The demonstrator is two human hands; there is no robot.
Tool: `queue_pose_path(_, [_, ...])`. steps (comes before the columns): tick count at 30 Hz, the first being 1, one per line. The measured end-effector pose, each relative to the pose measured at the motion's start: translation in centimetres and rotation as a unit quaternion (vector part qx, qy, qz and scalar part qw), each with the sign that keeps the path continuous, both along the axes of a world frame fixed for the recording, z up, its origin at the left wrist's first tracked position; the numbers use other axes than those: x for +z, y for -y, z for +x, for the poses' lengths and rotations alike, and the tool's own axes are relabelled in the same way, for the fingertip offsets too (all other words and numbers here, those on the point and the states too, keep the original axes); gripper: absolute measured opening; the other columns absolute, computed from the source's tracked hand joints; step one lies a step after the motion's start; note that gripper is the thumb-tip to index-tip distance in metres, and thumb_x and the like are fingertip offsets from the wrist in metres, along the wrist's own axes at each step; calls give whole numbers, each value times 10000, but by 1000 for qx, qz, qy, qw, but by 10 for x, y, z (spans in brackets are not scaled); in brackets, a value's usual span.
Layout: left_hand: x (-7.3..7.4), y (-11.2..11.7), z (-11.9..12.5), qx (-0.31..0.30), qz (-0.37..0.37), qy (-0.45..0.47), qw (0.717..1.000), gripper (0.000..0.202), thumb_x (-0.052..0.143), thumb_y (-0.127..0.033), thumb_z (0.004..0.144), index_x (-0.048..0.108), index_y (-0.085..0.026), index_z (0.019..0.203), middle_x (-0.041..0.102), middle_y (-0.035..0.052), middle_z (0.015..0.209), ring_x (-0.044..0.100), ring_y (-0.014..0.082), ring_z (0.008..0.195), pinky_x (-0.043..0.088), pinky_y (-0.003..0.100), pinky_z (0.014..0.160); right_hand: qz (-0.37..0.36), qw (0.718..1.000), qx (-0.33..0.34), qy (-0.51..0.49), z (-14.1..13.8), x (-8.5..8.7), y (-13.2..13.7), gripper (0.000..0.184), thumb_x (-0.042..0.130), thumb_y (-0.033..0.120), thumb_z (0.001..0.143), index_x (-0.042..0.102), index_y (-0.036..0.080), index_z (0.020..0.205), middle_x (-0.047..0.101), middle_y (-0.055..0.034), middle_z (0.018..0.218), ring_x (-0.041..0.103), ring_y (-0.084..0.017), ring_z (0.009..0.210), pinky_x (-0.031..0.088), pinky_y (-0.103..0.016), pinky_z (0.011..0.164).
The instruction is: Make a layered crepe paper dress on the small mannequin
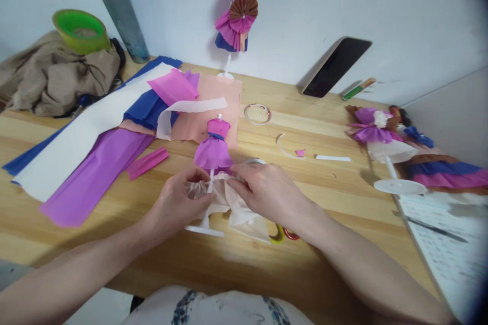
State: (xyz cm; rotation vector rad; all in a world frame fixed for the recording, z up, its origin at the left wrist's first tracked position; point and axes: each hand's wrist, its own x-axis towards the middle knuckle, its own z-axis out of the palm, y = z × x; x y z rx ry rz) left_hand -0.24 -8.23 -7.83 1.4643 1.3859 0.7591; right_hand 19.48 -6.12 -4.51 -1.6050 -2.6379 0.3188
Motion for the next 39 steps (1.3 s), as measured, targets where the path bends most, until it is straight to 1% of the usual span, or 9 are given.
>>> queue_pose_path(3, [2, -1, 1, -1, -7, 2, 1000, 141, 640, -182, 689, 578, -209, 812, 566, -62, 637, 519, 100, 564, 417, 200, 518, 26, 997, 65, -38, 2, 10, 10, 213, 478, 221, 932, 643, 156, 815, 683, -57, 713, 590, -162, 606, 259, -286, 545])
queue_pose_path(6, [5, -2, 1, -3, -8, -5, 1000, 143, 637, -178, 678, 578, -203, 805, 579, -55, 662, 532, 110, 603, 432, 215, 560, -2, 976, 204, -76, -1, 21, 27, 74, 561, 138, 844, 618, 180, 866, 663, -5, 713, 569, -138, 602, 250, -281, 536])
queue_pose_path(9, [6, -3, 1, -5, 4, -21, 1000, 163, 643, -178, 656, 592, -190, 811, 608, -36, 724, 548, 122, 658, 442, 229, 604, -5, 962, 259, -81, -10, 19, 43, 273, 622, 167, 816, 576, 170, 1086, 669, 2, 740, 565, -146, 599, 271, -286, 544])
queue_pose_path(12, [8, -4, 1, -6, 4, -30, 1000, 172, 657, -201, 650, 600, -180, 810, 626, -22, 766, 568, 136, 712, 454, 242, 660, 50, 962, 246, -106, -20, 3, 51, 292, 608, 309, 876, 571, 118, 1094, 671, -43, 763, 586, -175, 649, 317, -296, 566])
queue_pose_path(14, [12, -5, 0, -9, -1, -30, 1000, 167, 654, -220, 662, 601, -177, 815, 623, -22, 761, 569, 139, 716, 455, 244, 671, 100, 959, 228, -136, -23, -8, 51, 112, 545, 227, 900, 601, 130, 894, 656, -48, 741, 563, -161, 631, 311, -293, 553])
queue_pose_path(17, [18, -5, -2, -16, -31, -6, 999, 181, 644, -277, 714, 613, -178, 862, 619, -24, 759, 566, 137, 702, 453, 232, 645, 114, 957, 204, -175, -23, -14, 49, 193, 479, 113, 875, 561, 162, 707, 611, -16, 656, 513, -131, 577, 305, -281, 546])
queue_pose_path(23, [16, -3, -7, -4, -49, 33, 998, 183, 635, -310, 754, 652, -161, 858, 598, -41, 682, 532, 110, 621, 421, 187, 552, 74, 958, 168, -221, -19, -4, 48, 224, 438, 159, 916, 586, 165, 748, 634, -14, 648, 526, -124, 565, 331, -256, 554])
queue_pose_path(27, [5, -3, -7, 22, -28, 2, 999, 183, 584, -290, 765, 641, -134, 687, 505, -43, 570, 467, 93, 544, 355, 181, 482, 74, 950, 171, -252, -20, -4, 48, 267, 410, 158, 925, 594, 161, 730, 627, -19, 615, 509, -122, 528, 336, -251, 532])
queue_pose_path(39, [-2, -8, -8, 39, 23, -66, 997, 161, 541, -253, 753, 578, -150, 635, 411, -53, 552, 373, 81, 536, 276, 178, 456, 43, 926, 157, -341, -20, -6, 50, 187, 449, 151, 918, 613, 133, 830, 596, -13, 606, 480, -104, 524, 357, -221, 497])
